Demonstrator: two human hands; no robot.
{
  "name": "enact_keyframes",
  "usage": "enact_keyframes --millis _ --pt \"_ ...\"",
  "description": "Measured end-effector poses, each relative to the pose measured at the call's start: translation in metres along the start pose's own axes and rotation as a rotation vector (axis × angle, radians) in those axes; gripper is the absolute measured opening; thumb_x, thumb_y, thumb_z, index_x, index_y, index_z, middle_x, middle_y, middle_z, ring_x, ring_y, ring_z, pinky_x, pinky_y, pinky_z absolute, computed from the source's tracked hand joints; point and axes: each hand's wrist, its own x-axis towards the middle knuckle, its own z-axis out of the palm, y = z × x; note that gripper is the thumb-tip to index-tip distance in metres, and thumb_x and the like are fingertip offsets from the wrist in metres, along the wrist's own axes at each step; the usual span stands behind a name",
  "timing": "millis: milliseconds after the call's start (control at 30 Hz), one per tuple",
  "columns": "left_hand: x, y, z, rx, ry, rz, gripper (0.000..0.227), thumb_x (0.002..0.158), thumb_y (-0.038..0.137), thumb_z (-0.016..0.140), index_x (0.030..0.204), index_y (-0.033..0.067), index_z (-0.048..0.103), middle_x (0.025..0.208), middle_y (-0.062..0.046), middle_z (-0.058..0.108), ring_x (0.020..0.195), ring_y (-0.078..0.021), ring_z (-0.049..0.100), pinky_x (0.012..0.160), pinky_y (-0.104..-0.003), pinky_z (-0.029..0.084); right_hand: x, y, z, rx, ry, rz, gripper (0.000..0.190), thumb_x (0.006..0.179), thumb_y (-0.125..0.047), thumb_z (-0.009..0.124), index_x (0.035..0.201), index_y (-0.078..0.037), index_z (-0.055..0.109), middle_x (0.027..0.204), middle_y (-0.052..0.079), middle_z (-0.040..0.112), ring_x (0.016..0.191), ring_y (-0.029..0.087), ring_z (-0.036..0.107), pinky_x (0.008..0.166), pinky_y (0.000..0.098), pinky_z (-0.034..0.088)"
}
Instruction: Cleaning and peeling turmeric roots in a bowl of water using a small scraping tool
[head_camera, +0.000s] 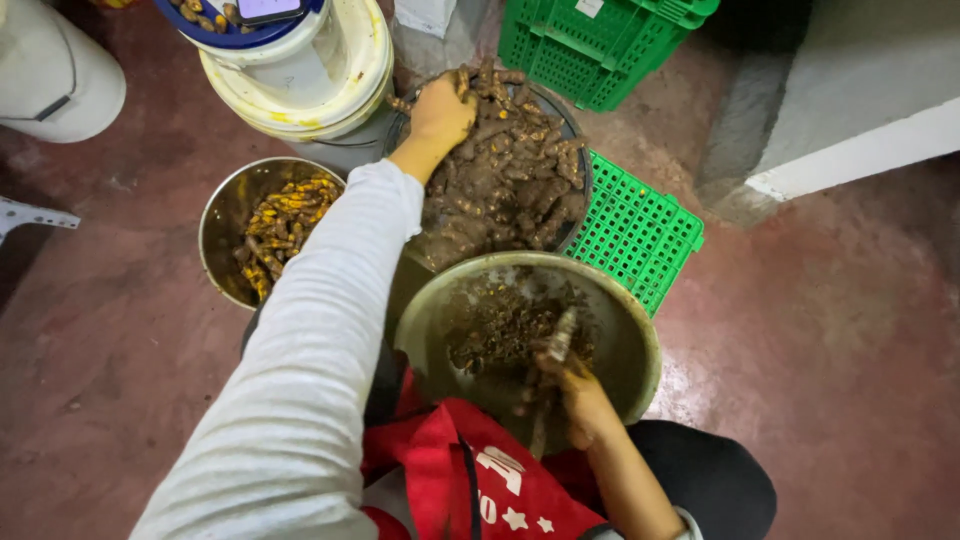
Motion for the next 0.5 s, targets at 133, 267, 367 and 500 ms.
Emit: enact_keyframes --millis 133,267,367,500 --pt "-0.018 0.004 -0.019 -0.189 0.003 0.004 0.037 0.085 0.037 0.059 0.106 0.01 0.073 0.108 -0.015 0.075 0.103 -0.0373 0.069 0.088 -0.044 0.051 -0.011 0.003 0.014 -0.047 -0.083 0.122 0.027 0.095 -0.013 0.065 0.12 -0.01 0.058 0.07 0.022 0.062 0.056 0.031 0.061 0.051 0.0495 0.058" --pt "-0.074 0.022 -0.056 -0.75 0.015 0.011 0.024 0.08 0.034 0.064 0.083 0.0121 0.073 0.072 -0.002 0.07 0.066 -0.0151 0.061 0.067 -0.034 0.048 0.019 0.023 -0.017 -0.46 -0.137 -0.127 0.041 0.09 -0.012 0.065 0.129 -0.006 0.067 0.134 0.013 0.066 0.102 0.021 0.065 0.083 0.0321 0.053" --pt "-0.128 0.03 -0.074 -1.193 -0.092 -0.123 0.014 0.08 0.023 0.067 0.086 0.0112 0.07 0.067 -0.003 0.064 0.054 -0.0162 0.061 0.05 -0.028 0.043 -0.012 -0.003 -0.001 -0.368 -0.137 -0.169 0.032 0.09 -0.013 0.065 0.122 -0.007 0.067 0.12 0.015 0.066 0.089 0.024 0.063 0.074 0.0349 0.05" --pt "-0.202 0.018 -0.075 -1.697 -0.534 -0.259 0.049 0.085 0.017 0.061 0.13 -0.0026 0.057 0.067 -0.01 0.063 0.068 -0.036 0.073 0.065 -0.053 0.063 -0.067 -0.037 0.026 0.015 -0.042 -0.102 0.071 0.088 -0.011 0.06 0.156 -0.028 0.046 0.112 0.018 0.074 0.059 0.029 0.067 0.038 0.0414 0.053"
